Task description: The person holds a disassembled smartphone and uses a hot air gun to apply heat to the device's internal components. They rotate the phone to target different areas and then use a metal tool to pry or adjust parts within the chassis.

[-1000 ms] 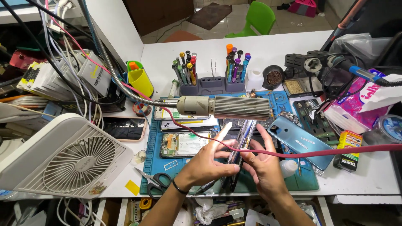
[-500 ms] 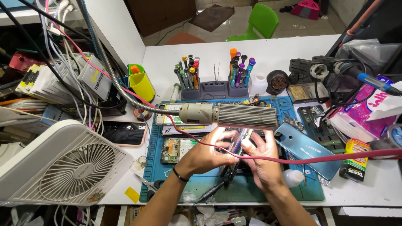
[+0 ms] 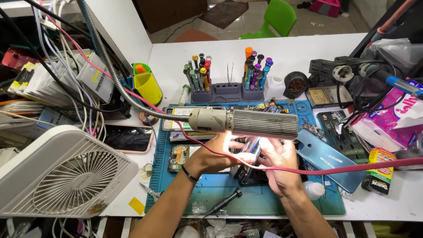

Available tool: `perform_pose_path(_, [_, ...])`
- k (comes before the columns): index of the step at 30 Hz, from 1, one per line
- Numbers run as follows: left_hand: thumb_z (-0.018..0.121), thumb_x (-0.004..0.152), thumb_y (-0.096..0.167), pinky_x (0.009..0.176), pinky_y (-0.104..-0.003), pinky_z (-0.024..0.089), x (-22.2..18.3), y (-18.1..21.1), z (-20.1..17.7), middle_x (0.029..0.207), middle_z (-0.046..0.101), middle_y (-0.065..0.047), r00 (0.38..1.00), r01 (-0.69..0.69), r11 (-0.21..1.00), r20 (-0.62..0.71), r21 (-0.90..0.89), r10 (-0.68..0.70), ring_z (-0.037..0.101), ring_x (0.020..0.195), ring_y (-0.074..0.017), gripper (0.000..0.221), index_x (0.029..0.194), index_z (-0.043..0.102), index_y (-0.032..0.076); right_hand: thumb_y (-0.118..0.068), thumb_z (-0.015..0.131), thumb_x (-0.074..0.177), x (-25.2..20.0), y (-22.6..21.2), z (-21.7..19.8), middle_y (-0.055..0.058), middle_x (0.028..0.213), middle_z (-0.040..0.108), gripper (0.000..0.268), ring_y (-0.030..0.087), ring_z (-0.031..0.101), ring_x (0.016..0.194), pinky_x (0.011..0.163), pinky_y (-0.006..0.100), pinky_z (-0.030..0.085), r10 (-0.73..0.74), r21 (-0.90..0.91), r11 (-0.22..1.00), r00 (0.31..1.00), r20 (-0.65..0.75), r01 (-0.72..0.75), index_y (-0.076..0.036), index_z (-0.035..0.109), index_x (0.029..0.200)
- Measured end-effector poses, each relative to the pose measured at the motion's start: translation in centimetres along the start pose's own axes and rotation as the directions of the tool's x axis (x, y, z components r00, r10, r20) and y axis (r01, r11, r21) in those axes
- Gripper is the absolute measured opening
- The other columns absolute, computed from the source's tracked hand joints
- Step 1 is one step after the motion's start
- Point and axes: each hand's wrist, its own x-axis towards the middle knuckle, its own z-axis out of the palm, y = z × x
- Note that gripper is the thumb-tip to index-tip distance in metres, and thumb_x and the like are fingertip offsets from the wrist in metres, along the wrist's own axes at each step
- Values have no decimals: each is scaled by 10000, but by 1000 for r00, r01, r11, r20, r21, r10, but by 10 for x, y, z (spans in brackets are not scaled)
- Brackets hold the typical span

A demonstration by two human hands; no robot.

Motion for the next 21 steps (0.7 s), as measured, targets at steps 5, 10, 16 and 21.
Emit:
perform_pose_path(5, [789,753,487,1170,-561,413,-11,8,-6,1431,562,-328,998,-58,998,-14,-17,58,527,1371,-449,959,1370,477,-177,-55,687,902,2,4,0,132,1314,633,592,272,742,907,625,408,678,-16,55,998,998,-58,19,-167,440,1428])
perform_pose_path(10, [746,765,506,1207,-584,348,5,-10,-10,1358,635,-316,998,-62,993,15,105,61,514,1379,-476,966,1370,486,-201,-64,661,925,2,3,4,121,1305,639,521,262,738,907,621,405,680,-17,94,995,999,-27,19,-176,451,1388])
perform_pose_path(16, [751,743,513,1123,-541,460,18,-26,-5,1260,711,-250,997,-81,991,16,110,80,636,1267,-420,815,1231,629,-128,-138,649,956,3,4,4,135,1236,641,489,288,744,862,624,415,690,-9,121,993,1000,4,8,-169,477,1413])
perform_pose_path(21, [727,708,584,1085,-515,502,33,-39,-5,1203,744,-210,996,-89,987,13,136,88,683,1188,-387,795,1149,688,-76,-151,644,962,4,11,-1,148,1224,642,492,304,753,855,626,435,696,-9,143,990,1000,4,8,-172,485,1427])
